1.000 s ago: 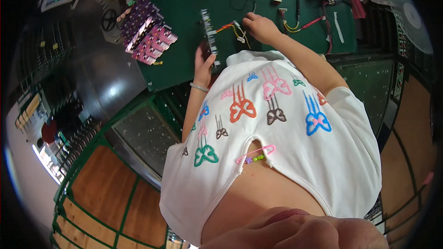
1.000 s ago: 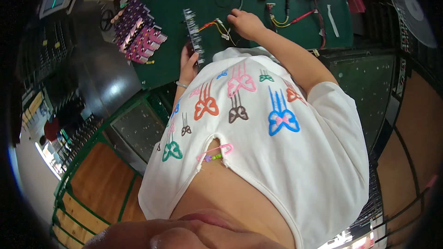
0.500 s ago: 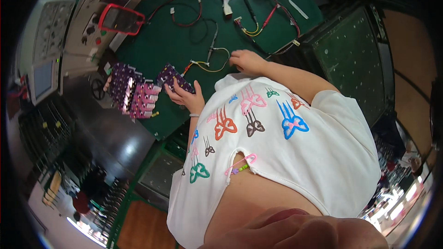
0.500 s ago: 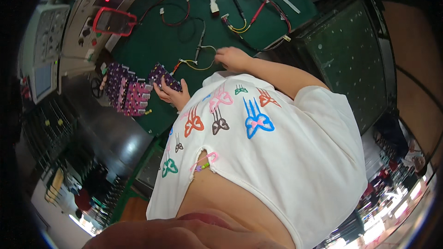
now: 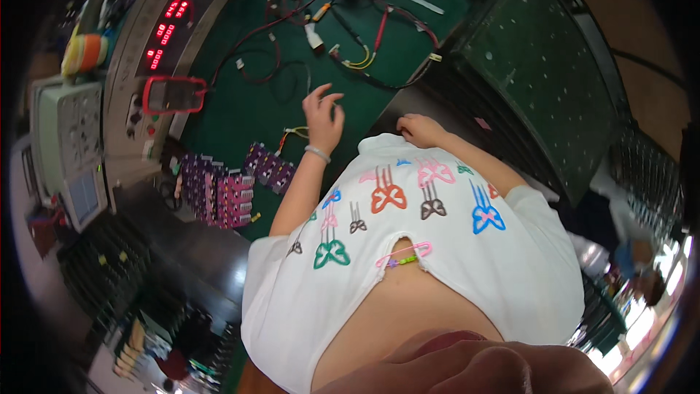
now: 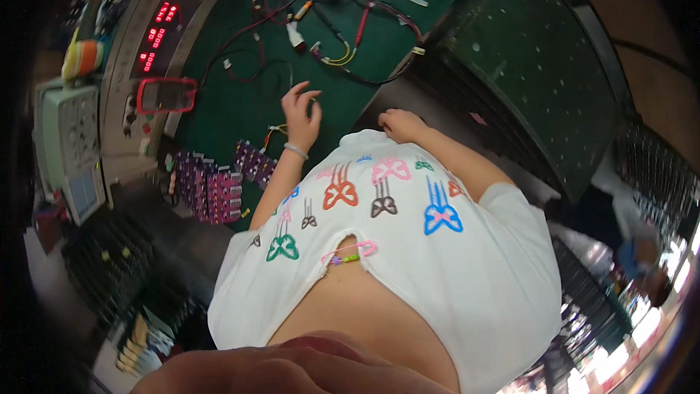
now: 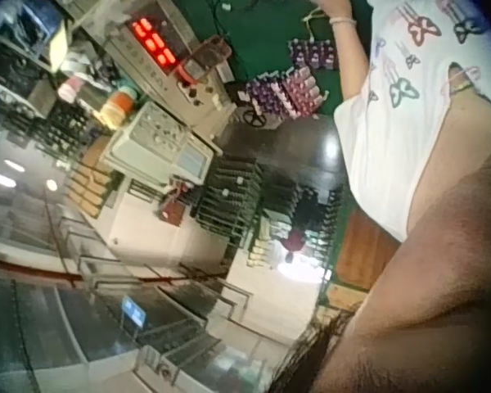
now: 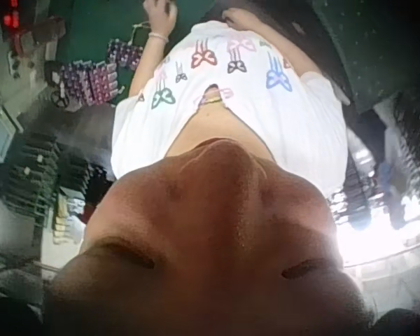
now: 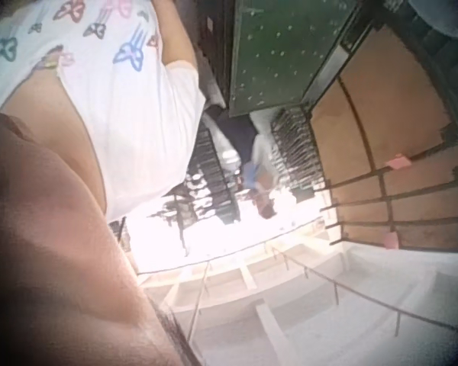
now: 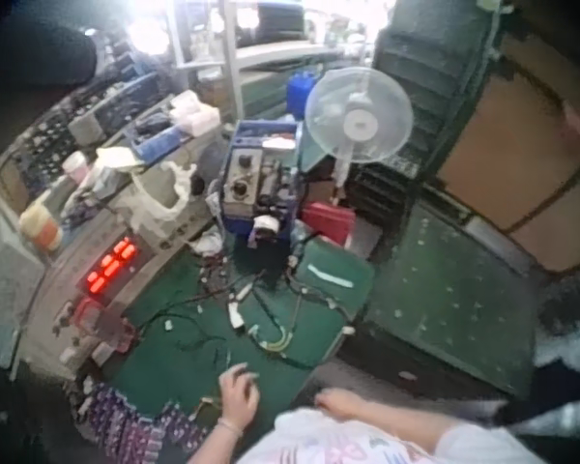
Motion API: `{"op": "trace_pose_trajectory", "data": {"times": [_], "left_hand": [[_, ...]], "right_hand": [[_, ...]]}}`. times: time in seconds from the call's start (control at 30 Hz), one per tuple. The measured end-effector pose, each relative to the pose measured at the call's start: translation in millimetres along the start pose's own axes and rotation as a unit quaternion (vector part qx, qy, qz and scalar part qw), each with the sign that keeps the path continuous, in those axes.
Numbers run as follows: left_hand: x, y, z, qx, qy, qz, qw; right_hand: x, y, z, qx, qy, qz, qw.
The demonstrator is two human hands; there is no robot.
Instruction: The person picks up a stack of purple circuit boards from a table and walks to a testing station. They place the boards on the table, separate one, and connect a cable to it. The person then presses a button on a testing device and observes the digital readout.
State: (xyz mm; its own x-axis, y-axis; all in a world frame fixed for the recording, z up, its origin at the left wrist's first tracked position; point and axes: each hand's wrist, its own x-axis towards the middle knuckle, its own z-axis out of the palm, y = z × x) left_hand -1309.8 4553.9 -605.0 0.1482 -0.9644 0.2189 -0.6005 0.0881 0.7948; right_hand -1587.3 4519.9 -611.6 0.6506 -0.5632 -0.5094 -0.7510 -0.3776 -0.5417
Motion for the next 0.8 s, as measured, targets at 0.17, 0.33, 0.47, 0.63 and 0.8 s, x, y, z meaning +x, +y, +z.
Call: {"op": "trace_pose_trajectory", "data": {"times": [0.17,0.33,0.47,0.63,0.8], "left_hand": [[-11,36,34,-0.016,-0.045,0.029,0.998],[-60,60,78,-0.096,-0.101,0.015,0.99],[-132,72,114,-0.219,-0.09,-0.246,0.94],[-168,71,121,-0.542,0.187,-0.542,0.614],[-206,-19,154,-0.721,0.374,-0.488,0.319]], "right_hand": [[-28,27,6,0.048,0.024,-0.018,0.998],[-63,59,9,0.061,-0.003,-0.041,0.997],[-78,84,25,0.068,-0.045,-0.068,0.994],[-79,104,37,0.05,-0.114,-0.092,0.988],[-62,94,17,-0.027,-0.173,-0.148,0.973]]}}
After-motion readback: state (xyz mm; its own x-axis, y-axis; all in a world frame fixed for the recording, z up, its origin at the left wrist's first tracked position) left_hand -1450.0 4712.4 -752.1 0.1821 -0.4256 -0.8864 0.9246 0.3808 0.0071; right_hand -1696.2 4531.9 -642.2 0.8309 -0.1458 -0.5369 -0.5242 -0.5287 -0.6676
